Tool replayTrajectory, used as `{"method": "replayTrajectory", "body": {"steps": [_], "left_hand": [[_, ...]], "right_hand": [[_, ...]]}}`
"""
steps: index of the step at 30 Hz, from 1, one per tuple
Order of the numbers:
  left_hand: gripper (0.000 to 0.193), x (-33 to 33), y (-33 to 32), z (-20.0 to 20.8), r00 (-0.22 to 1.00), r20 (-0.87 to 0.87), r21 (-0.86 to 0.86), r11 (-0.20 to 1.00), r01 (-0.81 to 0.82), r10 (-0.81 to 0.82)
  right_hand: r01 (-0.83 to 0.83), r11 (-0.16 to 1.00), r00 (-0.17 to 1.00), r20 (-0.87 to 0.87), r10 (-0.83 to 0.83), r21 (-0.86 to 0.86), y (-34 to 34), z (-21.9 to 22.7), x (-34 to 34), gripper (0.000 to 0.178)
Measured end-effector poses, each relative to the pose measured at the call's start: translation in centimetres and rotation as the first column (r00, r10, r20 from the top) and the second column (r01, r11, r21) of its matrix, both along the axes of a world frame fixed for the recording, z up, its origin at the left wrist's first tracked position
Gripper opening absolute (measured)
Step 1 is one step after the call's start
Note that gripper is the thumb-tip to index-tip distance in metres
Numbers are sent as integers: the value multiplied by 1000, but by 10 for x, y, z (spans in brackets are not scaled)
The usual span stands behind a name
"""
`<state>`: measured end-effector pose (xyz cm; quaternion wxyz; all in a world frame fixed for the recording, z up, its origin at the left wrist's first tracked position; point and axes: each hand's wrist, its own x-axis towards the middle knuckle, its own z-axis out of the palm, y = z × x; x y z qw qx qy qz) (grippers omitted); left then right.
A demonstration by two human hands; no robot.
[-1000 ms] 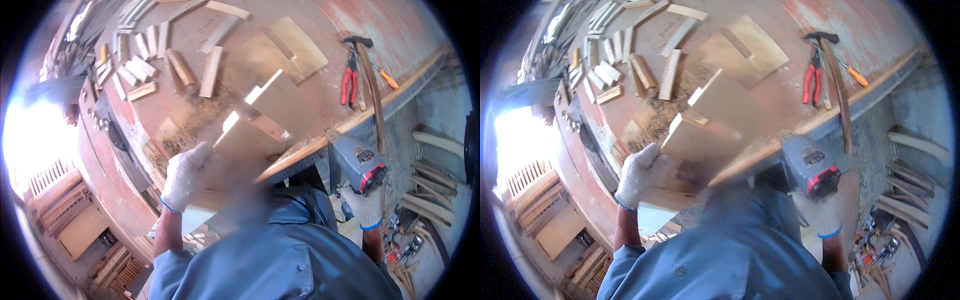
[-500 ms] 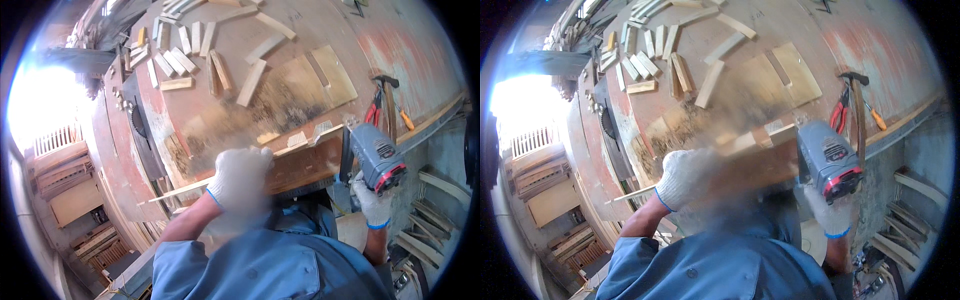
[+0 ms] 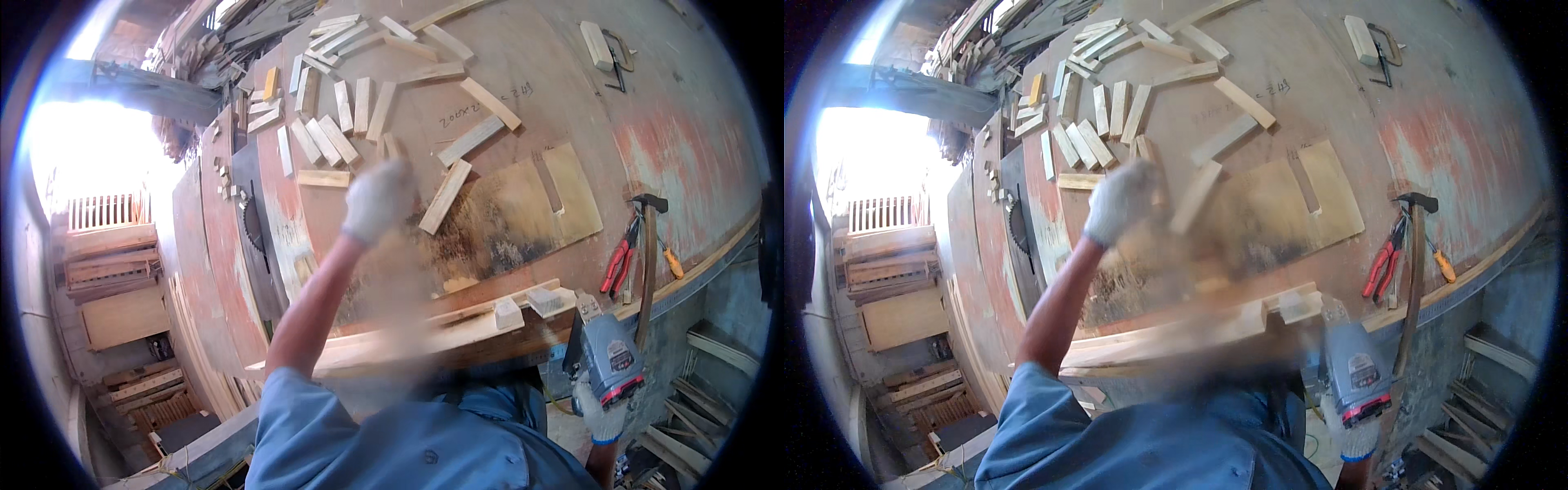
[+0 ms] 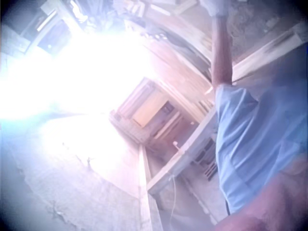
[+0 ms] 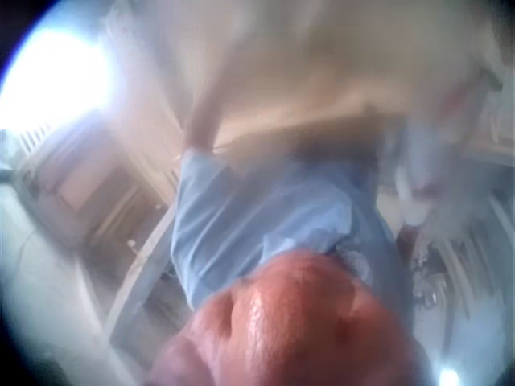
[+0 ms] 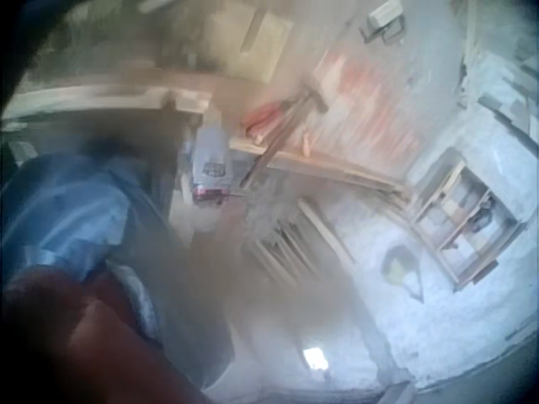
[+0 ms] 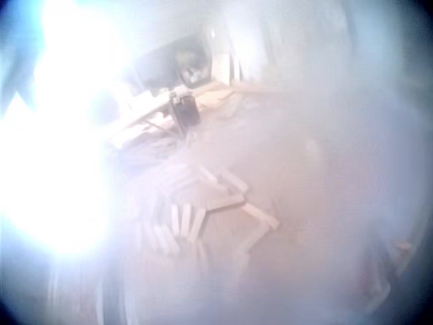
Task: The person assembles a wooden structure by attaching small wooden pieces to a larger board using a nail gun. They repeatedly pick up pieces, align them, and fasten them in place.
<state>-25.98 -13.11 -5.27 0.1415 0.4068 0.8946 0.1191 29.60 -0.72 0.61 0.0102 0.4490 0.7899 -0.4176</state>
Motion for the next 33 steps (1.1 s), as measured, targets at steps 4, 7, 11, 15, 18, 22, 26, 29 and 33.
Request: {"method": "replayTrajectory", "body": {"steps": [4,7,11,15,18,22,26,29,33], "left_hand": [[42,-101,50,-37,962,-118,84,968,-237,246],[43,-139,94,-66,949,-173,76,965,-252,262],[40,-157,145,-82,941,-288,79,984,-159,175],[38,-155,189,-97,921,-389,56,998,39,-14],[39,-149,213,-97,920,-387,152,980,128,-60],[36,-157,239,-83,962,-248,156,985,-80,117],[33,-176,243,-81,961,-163,91,973,-213,225],[44,-170,228,-74,966,-112,201,957,-207,233],[28,-142,175,-59,941,48,532,789,-308,335]], "right_hand": [[-29,1000,999,35,29,8,-6,-18,38,27],[-3,996,998,66,9,-85,-9,18,4,28],[52,991,990,135,-36,-120,-12,11,7,30],[107,986,979,189,-81,-131,-14,3,3,33],[127,981,971,219,-93,-144,-11,-5,-5,34],[135,977,966,240,-94,-162,-6,-17,-13,37],[128,976,968,238,-84,-178,0,-26,-19,39],[129,974,967,240,-83,-186,2,-28,-22,41],[148,972,970,220,-106,-182,-1,-28,-21,44]]}}
